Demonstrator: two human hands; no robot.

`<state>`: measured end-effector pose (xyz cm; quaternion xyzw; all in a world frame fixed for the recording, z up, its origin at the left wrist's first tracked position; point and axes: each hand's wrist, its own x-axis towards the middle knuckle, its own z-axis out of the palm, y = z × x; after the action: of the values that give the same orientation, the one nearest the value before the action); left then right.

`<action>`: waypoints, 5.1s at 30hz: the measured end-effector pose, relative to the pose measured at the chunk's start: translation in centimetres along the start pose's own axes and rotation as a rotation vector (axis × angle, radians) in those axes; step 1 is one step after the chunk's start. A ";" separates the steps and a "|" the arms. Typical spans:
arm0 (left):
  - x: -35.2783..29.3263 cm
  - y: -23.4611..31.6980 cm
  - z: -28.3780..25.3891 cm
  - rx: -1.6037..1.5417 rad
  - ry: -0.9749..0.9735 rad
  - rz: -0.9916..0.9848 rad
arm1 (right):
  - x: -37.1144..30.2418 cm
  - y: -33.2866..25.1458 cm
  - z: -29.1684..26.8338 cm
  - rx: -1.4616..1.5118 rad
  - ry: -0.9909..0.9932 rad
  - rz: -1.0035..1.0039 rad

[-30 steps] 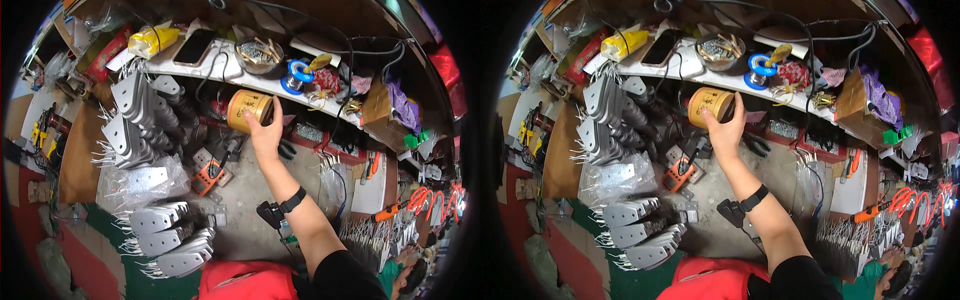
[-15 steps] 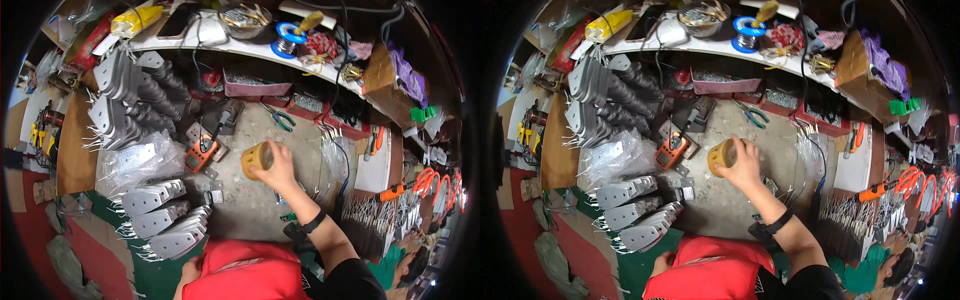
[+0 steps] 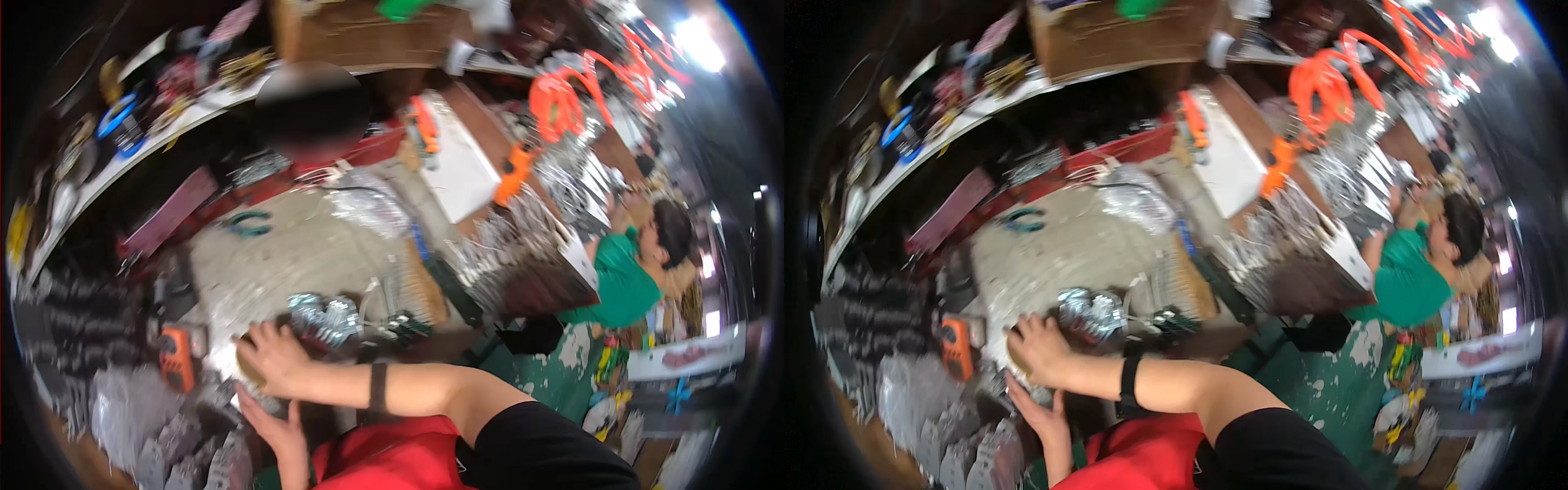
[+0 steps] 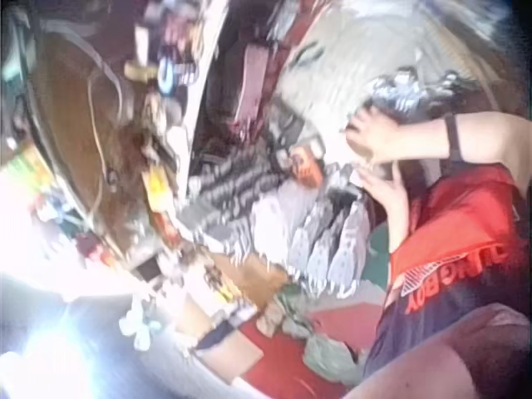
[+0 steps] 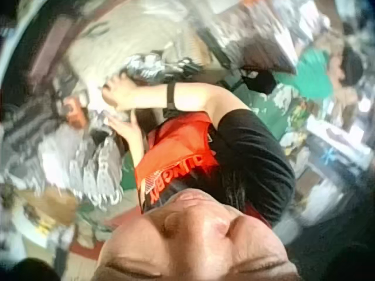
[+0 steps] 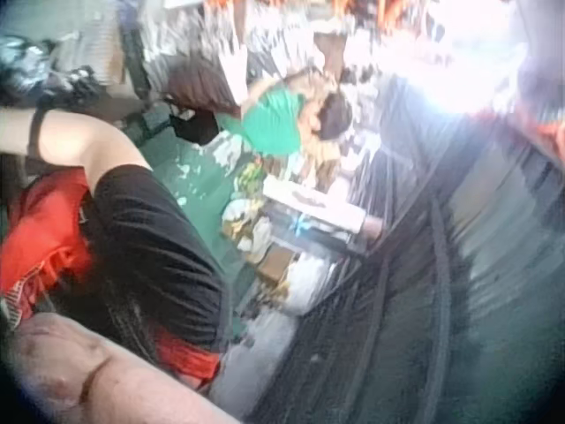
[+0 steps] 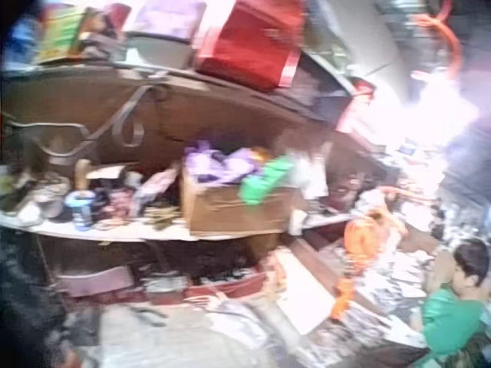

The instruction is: Assembling circuit boards and attaching them to metal plates using a heat gun and electric screwdriver.

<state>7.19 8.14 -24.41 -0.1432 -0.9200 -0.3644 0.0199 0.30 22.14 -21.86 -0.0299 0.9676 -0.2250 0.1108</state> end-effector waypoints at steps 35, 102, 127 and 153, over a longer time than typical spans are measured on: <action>-4.3 -5.5 7.5 -0.385 0.238 0.329 | -10.1 1.1 6.2 -0.166 0.385 -0.262; -0.1 1.5 4.1 -0.222 0.070 0.360 | -8.5 10.9 -7.3 0.062 0.701 -0.024; -0.3 -1.7 3.0 -0.036 0.131 0.371 | 0.6 18.1 -7.4 -0.150 0.535 0.197; 16.9 8.0 12.8 -0.481 -0.078 0.616 | -3.7 14.7 -10.4 0.147 0.770 0.120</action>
<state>-5.93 26.60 -26.07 -0.4268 -0.7222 -0.5410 0.0590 1.39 40.17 -18.57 0.1211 0.9197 -0.2816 -0.2453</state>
